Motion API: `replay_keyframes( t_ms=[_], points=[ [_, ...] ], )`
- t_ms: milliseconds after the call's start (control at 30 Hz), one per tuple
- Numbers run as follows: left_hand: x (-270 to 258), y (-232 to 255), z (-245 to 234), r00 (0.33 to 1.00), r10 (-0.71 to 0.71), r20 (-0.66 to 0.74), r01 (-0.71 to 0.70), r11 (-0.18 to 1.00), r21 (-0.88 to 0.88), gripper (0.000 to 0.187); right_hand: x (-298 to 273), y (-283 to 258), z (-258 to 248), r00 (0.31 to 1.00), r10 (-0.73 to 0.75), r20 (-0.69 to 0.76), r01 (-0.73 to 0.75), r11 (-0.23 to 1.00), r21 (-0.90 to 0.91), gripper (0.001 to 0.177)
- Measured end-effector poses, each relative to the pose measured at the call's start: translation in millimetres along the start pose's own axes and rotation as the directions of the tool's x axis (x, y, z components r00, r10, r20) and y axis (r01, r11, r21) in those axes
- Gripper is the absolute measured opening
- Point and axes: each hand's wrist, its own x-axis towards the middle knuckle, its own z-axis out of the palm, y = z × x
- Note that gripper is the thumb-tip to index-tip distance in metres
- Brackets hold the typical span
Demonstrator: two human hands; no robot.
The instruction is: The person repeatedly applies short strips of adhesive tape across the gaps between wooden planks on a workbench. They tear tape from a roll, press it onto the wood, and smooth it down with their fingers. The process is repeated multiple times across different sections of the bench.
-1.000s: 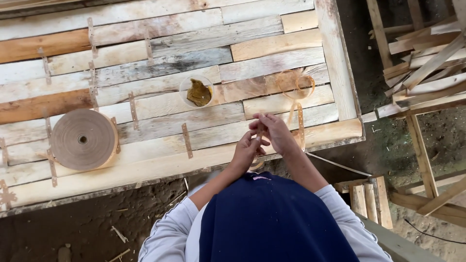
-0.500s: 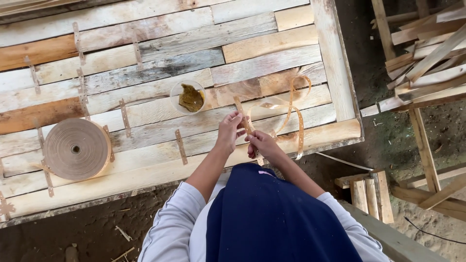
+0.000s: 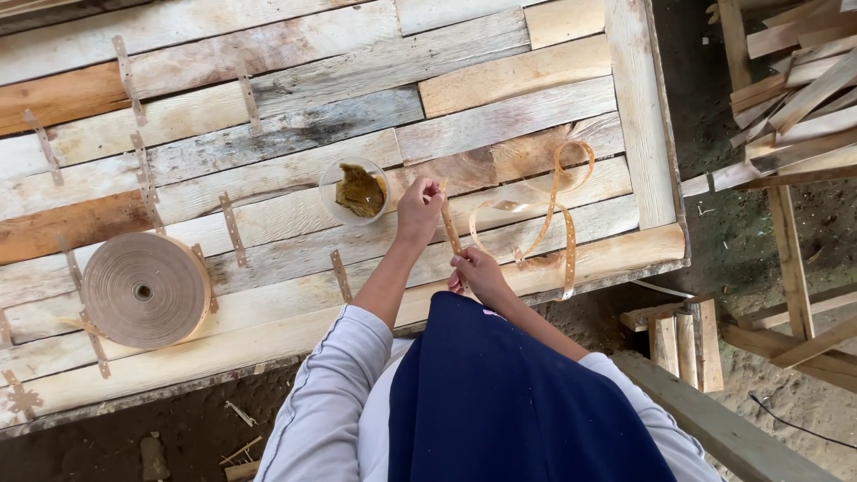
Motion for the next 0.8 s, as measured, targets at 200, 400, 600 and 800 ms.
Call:
replay_keyframes(
  t_ms=[200,400,600,800],
  points=[
    [8,10,2,0.977,0.213,0.018,-0.212,0.954,0.21,0.01,3,13,-1,0.999,0.001,-0.045,-0.001,1.0,0.005,0.023],
    [26,-30,15,0.897,0.442,-0.022,-0.364,0.764,0.533,0.013,4,12,-8,0.996,-0.034,-0.079,0.03,0.998,-0.053,0.023],
    [28,-34,14,0.893,0.449,-0.027,-0.362,0.753,0.55,0.016,10,16,-10,0.994,-0.056,-0.093,0.037,0.981,-0.188,0.022],
    [27,-31,17,0.908,0.417,-0.029,-0.332,0.76,0.559,0.018,9,16,-8,0.994,-0.038,-0.1,0.022,0.987,-0.157,0.022]
  ],
)
